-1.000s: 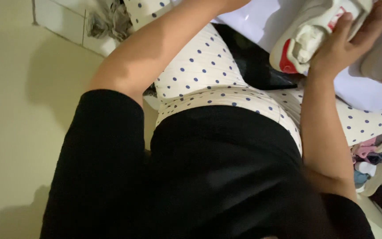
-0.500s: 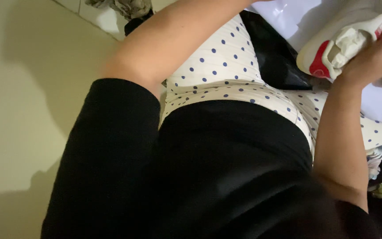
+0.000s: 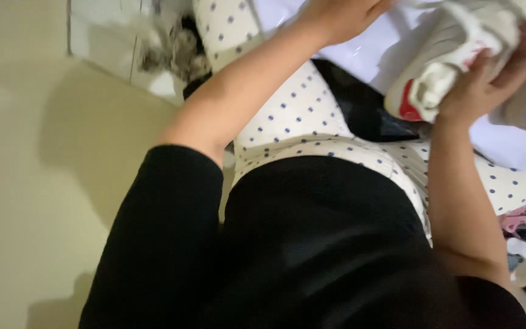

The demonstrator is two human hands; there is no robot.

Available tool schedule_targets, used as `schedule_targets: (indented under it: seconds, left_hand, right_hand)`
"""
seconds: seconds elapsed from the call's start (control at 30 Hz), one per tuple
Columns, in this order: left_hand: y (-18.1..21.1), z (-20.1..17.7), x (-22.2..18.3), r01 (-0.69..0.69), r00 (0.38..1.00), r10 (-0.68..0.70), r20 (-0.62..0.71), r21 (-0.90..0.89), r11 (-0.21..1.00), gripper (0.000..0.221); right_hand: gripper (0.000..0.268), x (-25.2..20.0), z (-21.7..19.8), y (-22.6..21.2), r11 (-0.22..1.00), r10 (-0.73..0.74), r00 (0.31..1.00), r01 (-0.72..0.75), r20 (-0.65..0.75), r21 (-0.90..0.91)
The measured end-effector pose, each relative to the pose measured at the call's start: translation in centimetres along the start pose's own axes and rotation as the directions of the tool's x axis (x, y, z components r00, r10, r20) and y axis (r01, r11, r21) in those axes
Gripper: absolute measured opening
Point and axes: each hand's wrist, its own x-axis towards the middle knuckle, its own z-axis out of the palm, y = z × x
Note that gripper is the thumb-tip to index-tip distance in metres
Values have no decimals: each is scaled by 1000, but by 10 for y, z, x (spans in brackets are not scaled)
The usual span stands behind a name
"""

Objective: Adjusting velcro straps on sneakers and wrapping them in protective white paper.

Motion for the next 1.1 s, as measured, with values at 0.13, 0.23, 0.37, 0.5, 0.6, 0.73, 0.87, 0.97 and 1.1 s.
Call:
schedule_targets:
  seconds: [0.13,0.23,0.37,0.5,0.6,0.73,0.87,0.97,1.1]
  left_hand:
    - [29,-25,9,-264,956,259,-139,-18,964,15]
    - [32,-18,12,-272,960,278,-11,168,947,12]
    - [34,-12,12,-195,981,191,38,131,972,18]
    - [21,0,11,-124,992,125,6,124,984,22]
    - [22,5,13,-91,996,92,0,159,983,20]
    - [21,6,10,-64,998,58,36,176,982,21]
    - [27,3,11,-27,999,24,26,140,990,21]
    - [41,-3,16,90,995,-92,45,56,994,25]
    - [54,12,36,452,844,-397,362,-81,888,67]
  right_hand:
    - [59,-3,5,-3,995,93,980,-97,-175,-15]
    - [52,-1,5,-11,988,125,969,-141,-213,-59]
    - [52,-15,2,4,955,273,910,-295,-311,-23]
    - [61,-16,4,9,932,356,846,-351,-397,86]
    - [61,-11,3,4,931,355,844,-360,-401,66]
    - [61,-11,2,4,923,380,826,-369,-416,111]
    - [61,-13,1,11,910,406,825,-405,-394,89]
    - [57,-13,-2,11,914,402,839,-391,-366,108]
    - [48,-21,-17,25,942,327,911,-292,-251,165]
